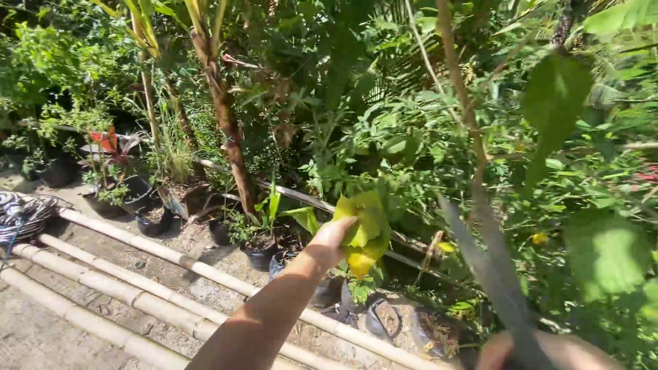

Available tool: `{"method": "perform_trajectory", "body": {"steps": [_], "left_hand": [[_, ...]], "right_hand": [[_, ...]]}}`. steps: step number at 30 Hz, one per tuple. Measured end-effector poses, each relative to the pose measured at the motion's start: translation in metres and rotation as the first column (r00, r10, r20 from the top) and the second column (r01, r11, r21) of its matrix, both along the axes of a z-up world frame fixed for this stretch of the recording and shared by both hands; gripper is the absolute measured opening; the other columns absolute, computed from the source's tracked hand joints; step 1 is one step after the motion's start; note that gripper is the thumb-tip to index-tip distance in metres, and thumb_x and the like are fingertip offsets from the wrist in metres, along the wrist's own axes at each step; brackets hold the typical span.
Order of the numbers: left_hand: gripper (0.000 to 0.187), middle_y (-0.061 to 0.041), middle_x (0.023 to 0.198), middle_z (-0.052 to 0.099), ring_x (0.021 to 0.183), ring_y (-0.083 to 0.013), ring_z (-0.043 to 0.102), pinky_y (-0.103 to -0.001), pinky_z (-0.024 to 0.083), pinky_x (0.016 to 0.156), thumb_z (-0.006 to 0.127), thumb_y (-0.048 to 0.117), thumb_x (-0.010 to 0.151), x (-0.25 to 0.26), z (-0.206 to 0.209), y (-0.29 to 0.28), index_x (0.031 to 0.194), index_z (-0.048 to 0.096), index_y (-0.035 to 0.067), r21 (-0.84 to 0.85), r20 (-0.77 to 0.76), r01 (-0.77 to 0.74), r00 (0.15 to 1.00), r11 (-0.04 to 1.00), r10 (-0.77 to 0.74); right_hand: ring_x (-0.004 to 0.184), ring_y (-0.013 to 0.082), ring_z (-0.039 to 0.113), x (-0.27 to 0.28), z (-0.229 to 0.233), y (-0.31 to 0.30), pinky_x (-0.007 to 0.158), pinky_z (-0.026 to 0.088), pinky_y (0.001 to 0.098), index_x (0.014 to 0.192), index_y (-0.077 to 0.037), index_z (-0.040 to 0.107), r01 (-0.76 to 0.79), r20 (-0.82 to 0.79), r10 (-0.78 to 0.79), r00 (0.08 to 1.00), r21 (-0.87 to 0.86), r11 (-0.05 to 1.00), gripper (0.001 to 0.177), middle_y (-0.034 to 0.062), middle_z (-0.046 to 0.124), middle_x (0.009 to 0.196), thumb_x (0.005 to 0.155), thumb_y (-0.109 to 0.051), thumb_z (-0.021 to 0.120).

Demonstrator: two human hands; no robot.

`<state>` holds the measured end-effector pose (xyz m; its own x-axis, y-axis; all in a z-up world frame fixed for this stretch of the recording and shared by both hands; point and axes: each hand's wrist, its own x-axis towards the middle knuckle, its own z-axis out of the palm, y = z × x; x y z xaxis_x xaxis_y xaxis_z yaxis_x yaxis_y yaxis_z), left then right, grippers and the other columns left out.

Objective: Pruning leaves and small branches from various garden plants using scissors.

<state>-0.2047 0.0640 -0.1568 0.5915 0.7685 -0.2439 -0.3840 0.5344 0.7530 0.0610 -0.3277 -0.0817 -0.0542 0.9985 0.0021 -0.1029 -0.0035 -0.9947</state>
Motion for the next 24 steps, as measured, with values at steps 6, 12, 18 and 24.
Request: {"method": "perform_trajectory", "body": {"steps": [6, 12, 18, 24], "left_hand": [[0.035, -0.009, 0.119, 0.075, 0.108, -0.028, 0.072, -0.055, 0.058, 0.084, 0.057, 0.027, 0.099, -0.169, 0.01, 0.035, 0.128, 0.067, 0.012, 0.066, -0.047, -0.099, 0.994, 0.993, 0.103], [0.036, -0.005, 0.123, 0.073, 0.111, -0.0268, 0.069, -0.057, 0.054, 0.085, 0.058, 0.031, 0.098, -0.284, -0.027, 0.046, 0.129, 0.065, 0.016, 0.039, -0.078, -0.206, 0.975, 0.978, 0.208], [0.043, -0.003, 0.131, 0.071, 0.118, -0.024, 0.066, -0.053, 0.052, 0.095, 0.063, 0.035, 0.096, -0.339, -0.068, 0.053, 0.134, 0.064, 0.015, -0.04, 0.021, -0.229, 0.973, 0.973, 0.23], [0.046, -0.004, 0.135, 0.07, 0.122, -0.0233, 0.064, -0.048, 0.048, 0.101, 0.061, 0.037, 0.096, -0.39, -0.116, 0.082, 0.136, 0.063, 0.013, -0.094, -0.116, -0.366, 0.928, 0.926, 0.355]], "right_hand": [[0.068, 0.0159, 0.06, -0.23, 0.026, 0.172, 0.058, 0.044, 0.0303, 0.122, 0.001, 0.063, -0.113, -0.048, 0.112, 0.993, -0.025, 0.993, 0.062, 0.008, 0.063, 0.077, 0.09, -0.052, 0.06], [0.059, 0.0133, 0.056, -0.326, -0.038, 0.298, 0.052, 0.043, 0.0293, 0.105, -0.007, 0.07, 0.08, 0.201, -0.073, 0.977, -0.029, 0.996, 0.032, 0.0059, 0.066, 0.068, 0.088, -0.032, 0.061], [0.072, 0.0105, 0.063, -0.362, -0.103, 0.358, 0.055, 0.046, 0.0273, 0.105, -0.01, 0.065, 0.225, 0.361, -0.221, 0.906, 0.031, 0.974, 0.032, 0.0025, 0.069, 0.081, 0.089, -0.038, 0.069], [0.075, 0.0145, 0.07, -0.389, -0.126, 0.384, 0.057, 0.053, 0.0273, 0.115, -0.011, 0.065, 0.192, 0.325, -0.098, 0.941, -0.272, 0.943, 0.046, 0.0108, 0.076, 0.09, 0.088, -0.048, 0.07]]}}
